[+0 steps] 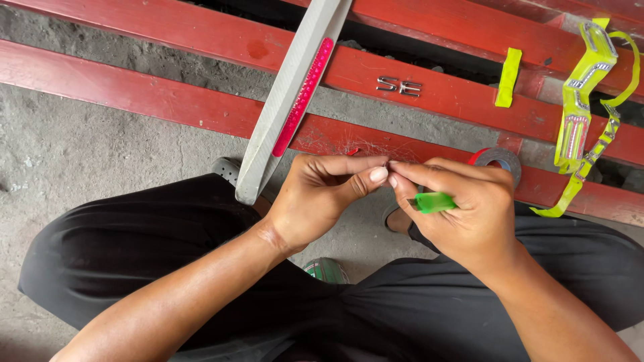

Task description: The person sits on the ground with a red metal truck bed rail across their lap and applies red tape along the rail. They use a green utility knife to cut tape pieces from the roll and trim the applied tape, pressing the tape down along the rail by hand.

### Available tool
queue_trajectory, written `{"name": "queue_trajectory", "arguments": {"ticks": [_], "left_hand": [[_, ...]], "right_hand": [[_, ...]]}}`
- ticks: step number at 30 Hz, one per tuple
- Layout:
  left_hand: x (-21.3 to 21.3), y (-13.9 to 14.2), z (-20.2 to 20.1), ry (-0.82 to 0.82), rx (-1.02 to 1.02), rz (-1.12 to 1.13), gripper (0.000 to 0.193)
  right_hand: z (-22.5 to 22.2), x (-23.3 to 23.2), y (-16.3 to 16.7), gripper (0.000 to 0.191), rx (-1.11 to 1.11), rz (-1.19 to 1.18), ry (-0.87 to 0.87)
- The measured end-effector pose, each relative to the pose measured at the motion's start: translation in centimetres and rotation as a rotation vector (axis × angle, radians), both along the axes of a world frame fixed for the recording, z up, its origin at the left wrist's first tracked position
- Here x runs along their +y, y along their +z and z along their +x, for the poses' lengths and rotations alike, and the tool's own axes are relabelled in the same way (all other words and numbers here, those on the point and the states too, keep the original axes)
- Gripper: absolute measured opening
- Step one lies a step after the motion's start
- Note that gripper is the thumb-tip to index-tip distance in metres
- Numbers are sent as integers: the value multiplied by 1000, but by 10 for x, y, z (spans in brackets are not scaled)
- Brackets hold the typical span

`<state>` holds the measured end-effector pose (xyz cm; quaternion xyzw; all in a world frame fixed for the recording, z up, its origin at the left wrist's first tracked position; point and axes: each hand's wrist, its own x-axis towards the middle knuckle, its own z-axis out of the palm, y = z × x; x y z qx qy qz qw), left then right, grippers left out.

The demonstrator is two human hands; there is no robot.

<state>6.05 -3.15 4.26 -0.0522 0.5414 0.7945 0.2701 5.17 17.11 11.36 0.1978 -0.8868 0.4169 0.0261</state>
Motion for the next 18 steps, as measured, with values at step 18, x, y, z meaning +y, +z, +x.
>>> {"name": "queue_trajectory", "arguments": {"ticks": [18], "left_hand": [[91, 31, -47, -23, 68, -462, 26]], "right_hand": [[14, -4, -73, 34, -165, 207, -78]]}}
